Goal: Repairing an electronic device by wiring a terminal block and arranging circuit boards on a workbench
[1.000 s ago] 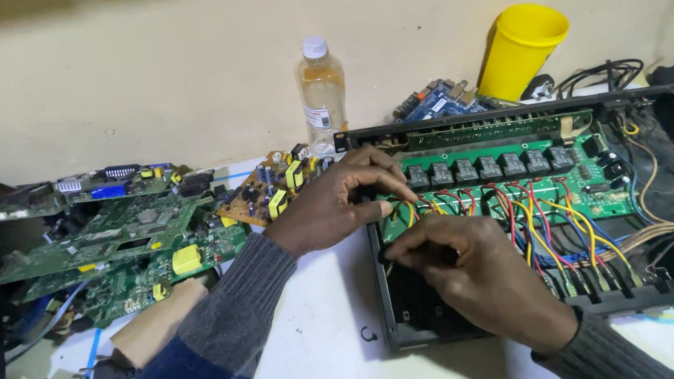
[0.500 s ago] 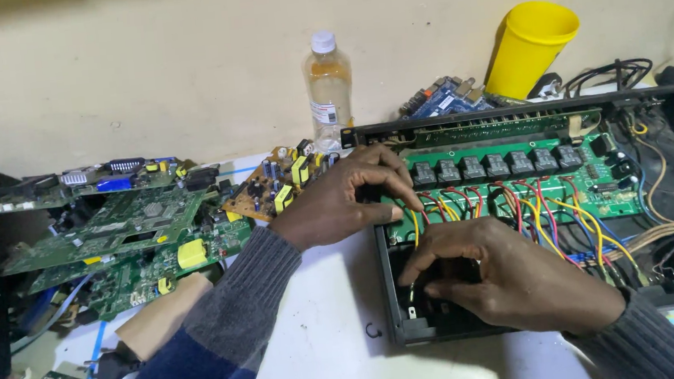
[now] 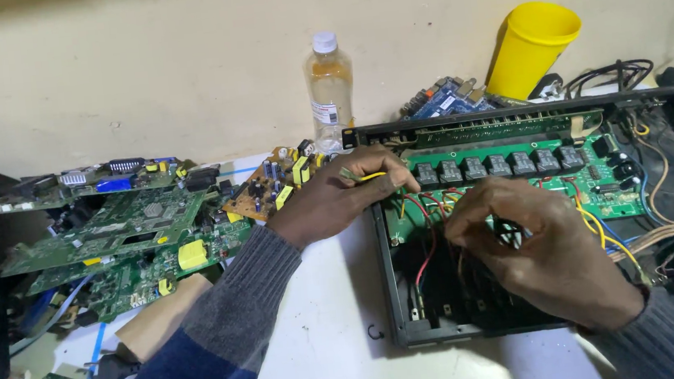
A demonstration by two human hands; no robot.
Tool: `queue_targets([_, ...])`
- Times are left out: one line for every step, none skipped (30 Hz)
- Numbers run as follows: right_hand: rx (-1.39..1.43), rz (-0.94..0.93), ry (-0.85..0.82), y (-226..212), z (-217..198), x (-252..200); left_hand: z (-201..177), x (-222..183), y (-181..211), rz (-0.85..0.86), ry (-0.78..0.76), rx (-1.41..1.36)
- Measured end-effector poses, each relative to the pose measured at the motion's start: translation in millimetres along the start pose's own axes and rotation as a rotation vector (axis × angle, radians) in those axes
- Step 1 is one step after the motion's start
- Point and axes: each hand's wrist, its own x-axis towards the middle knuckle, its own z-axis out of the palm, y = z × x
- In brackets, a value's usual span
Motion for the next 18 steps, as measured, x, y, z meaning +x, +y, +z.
queue_targets([-0.001,0.001,0.0,2.9,-2.6,-1.1,1.3,-0.4,-2.9,0.0,0.0,-0.001])
queue_targets([-0.08,0.004,-0.003,5.9,-5.0,-1.6,2.1,-0.8,-5.7,0.014,0.006,-0.05])
queue_targets([-0.16,0.006,-0.005,8.8,-7.4,-2.2,2.8,-1.2,-8.4,0.028,0.012,-0.099])
queue_targets([-0.159,0.006,-0.005,11.7,-7.9,-2.6,2.3,-1.4,-6.8,0.027,0.012,-0.099])
queue_targets([-0.188,0.008,-0.02,14.6,-8.5,-3.0,1.9,-1.4,-5.1,0.007,0.016,-0.069])
queue_targets([-0.22,0.011,-0.036,17.5,-9.8,-4.1,2.4,-1.0,-3.7,-0.011,0.018,-0.041])
queue_targets([-0.221,0.012,-0.036,17.0,-8.8,-4.3,2.1,-0.4,0.3,-0.011,0.018,-0.042])
queue_targets([-0.211,0.029,-0.059,16.7,-7.6,-4.1,1.2,0.2,4.5,-0.024,0.014,-0.004])
queue_targets([-0.201,0.046,-0.081,16.2,-6.4,-3.8,0.3,0.6,8.6,-0.037,0.01,0.034])
queue_targets([-0.199,0.045,-0.081,16.9,-3.8,-5.4,0.0,0.4,8.4,-0.038,0.011,0.035])
queue_targets([-0.213,0.023,-0.098,17.6,-1.2,-7.0,-0.2,0.2,8.2,-0.025,0.012,0.063])
queue_targets([-0.229,0.001,-0.115,18.3,0.6,-8.8,0.1,0.8,7.8,-0.009,0.013,0.089])
queue_targets([-0.23,0.001,-0.115,20.3,3.6,-9.1,0.0,1.4,5.6,-0.009,0.013,0.088])
queue_targets([-0.27,-0.058,-0.138,22.1,7.0,-9.9,-0.2,1.6,3.6,0.017,0.011,0.105])
queue_targets([-0.309,-0.117,-0.161,23.9,10.5,-10.7,-0.3,1.7,1.6,0.043,0.009,0.122])
queue_targets([-0.31,-0.115,-0.161,24.7,12.3,-11.7,0.1,2.1,-0.6,0.043,0.009,0.12])
queue_targets([-0.36,-0.178,-0.158,25.5,14.2,-12.7,0.4,2.4,-2.7,0.042,0.007,0.126])
queue_targets([-0.409,-0.242,-0.153,26.3,16.8,-13.2,-0.1,2.2,-4.6,0.04,0.005,0.134])
